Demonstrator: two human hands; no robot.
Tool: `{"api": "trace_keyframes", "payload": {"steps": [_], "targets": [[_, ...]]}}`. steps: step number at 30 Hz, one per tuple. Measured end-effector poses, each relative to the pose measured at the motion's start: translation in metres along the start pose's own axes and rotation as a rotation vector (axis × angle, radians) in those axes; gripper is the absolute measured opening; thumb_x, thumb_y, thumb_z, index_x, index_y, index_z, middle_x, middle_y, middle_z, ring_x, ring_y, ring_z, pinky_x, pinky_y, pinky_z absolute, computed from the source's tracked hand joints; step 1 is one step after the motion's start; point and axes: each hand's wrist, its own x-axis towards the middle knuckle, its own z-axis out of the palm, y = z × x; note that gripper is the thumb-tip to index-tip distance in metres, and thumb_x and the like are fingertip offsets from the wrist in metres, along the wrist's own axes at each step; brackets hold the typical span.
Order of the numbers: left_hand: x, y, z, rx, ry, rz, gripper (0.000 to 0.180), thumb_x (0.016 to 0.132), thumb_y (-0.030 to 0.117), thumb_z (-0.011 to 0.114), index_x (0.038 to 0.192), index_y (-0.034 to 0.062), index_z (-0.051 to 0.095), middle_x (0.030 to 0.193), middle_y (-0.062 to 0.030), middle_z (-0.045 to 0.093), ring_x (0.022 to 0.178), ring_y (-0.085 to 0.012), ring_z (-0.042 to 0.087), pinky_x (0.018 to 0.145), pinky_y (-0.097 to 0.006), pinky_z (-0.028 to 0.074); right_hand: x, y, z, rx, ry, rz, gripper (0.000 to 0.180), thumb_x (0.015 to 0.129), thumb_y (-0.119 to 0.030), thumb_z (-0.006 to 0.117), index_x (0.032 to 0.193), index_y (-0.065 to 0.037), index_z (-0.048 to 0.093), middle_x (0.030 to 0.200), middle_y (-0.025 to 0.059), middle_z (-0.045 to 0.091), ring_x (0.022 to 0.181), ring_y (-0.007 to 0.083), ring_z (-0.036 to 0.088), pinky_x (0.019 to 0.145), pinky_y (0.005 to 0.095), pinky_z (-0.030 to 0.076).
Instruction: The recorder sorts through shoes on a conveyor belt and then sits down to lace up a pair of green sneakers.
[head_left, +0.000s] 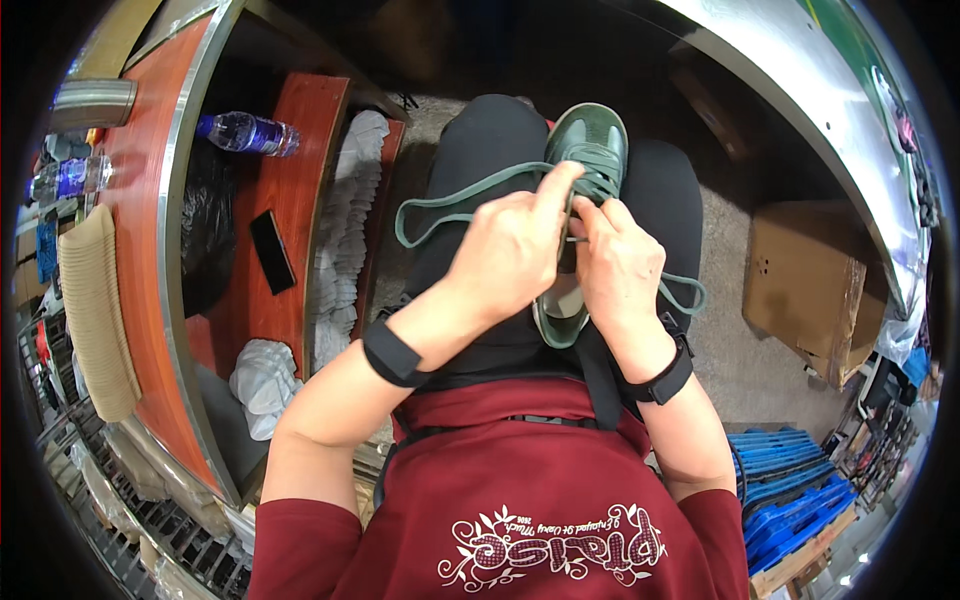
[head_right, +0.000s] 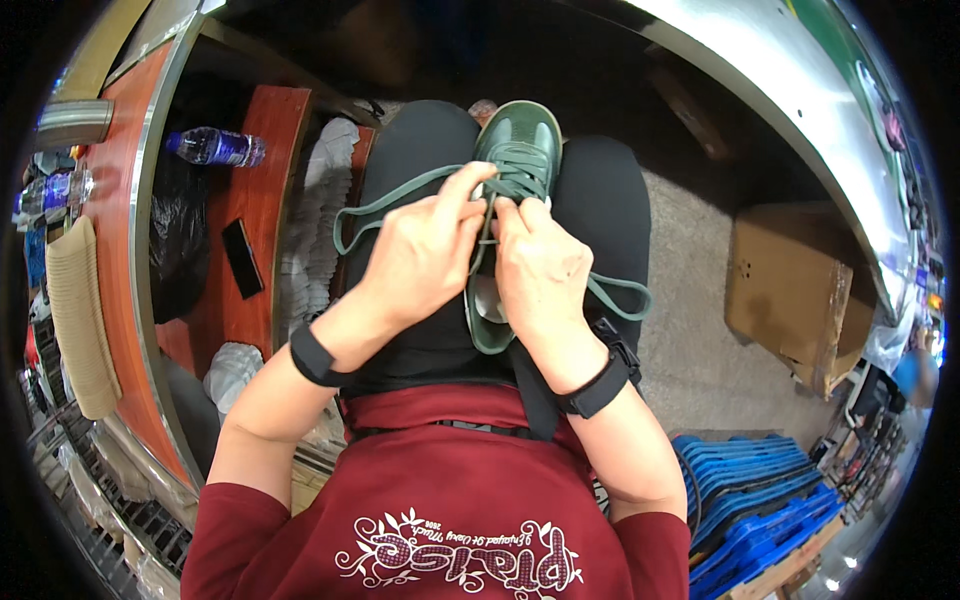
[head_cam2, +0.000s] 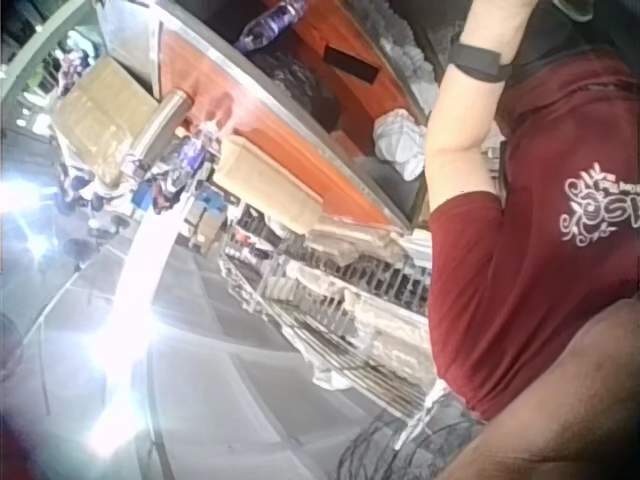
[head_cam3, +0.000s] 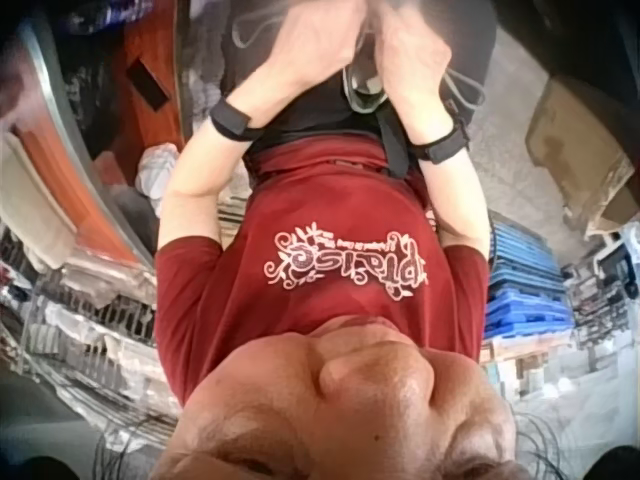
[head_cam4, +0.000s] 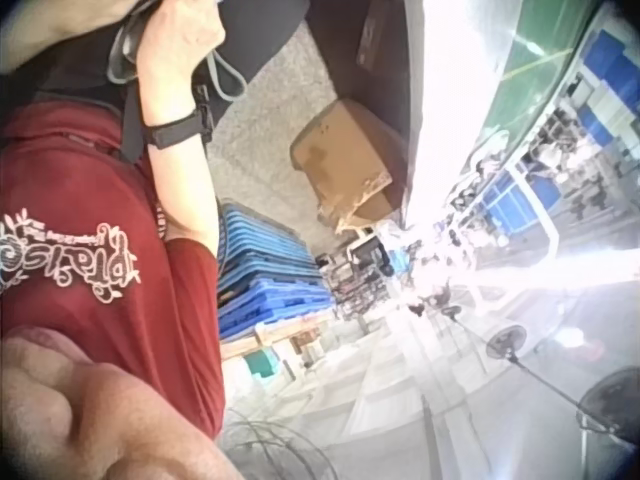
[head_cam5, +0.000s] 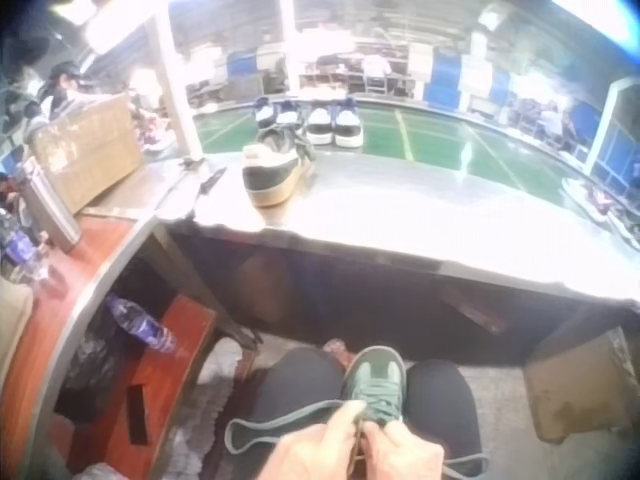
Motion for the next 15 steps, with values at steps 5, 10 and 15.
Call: {"api": "trace_keyframes", "payload": {"steps": [5,10,15], "targets": [[0.018,-0.006,-0.006,0.303,-0.029,0.072,0.027,0.079,0.007,0.067,0.106,0.0055,0.065,0.076,-0.0087,0.056,0.073,-0.0263,0.058,0.065,-0.036,0.049,0.000,0.000,0.003,-0.055,-0.030,-0.021,0.010,0.078,-0.003,0.060,0.087,-0.008,0.061,0.076,0.0071,0.055,0.065,0.0215,0.064,0.053,0.0324,0.052],[0.020,-0.004,-0.009,0.284,-0.073,0.081,0.015,0.074,0.007,0.070,0.087,0.0037,0.067,0.080,-0.0071,0.053,0.080,-0.0248,0.056,0.068,-0.036,0.048,-0.001,0.002,0.006,0.082,0.104,0.003,0.007,0.077,-0.003,0.062,0.083,-0.007,0.061,0.072,0.0074,0.054,0.062,0.0245,0.062,0.052,0.0339,0.050],[0.022,0.001,-0.028,0.046,-0.140,0.093,0.012,0.078,0.011,0.070,0.081,0.0012,0.064,0.091,-0.0104,0.052,0.083,-0.0258,0.053,0.074,-0.035,0.046,-0.016,0.003,-0.045,0.284,-0.088,0.015,0.004,0.078,-0.003,0.061,0.080,-0.006,0.061,0.069,0.0081,0.053,0.060,0.0277,0.059,0.054,0.0367,0.048]]}}
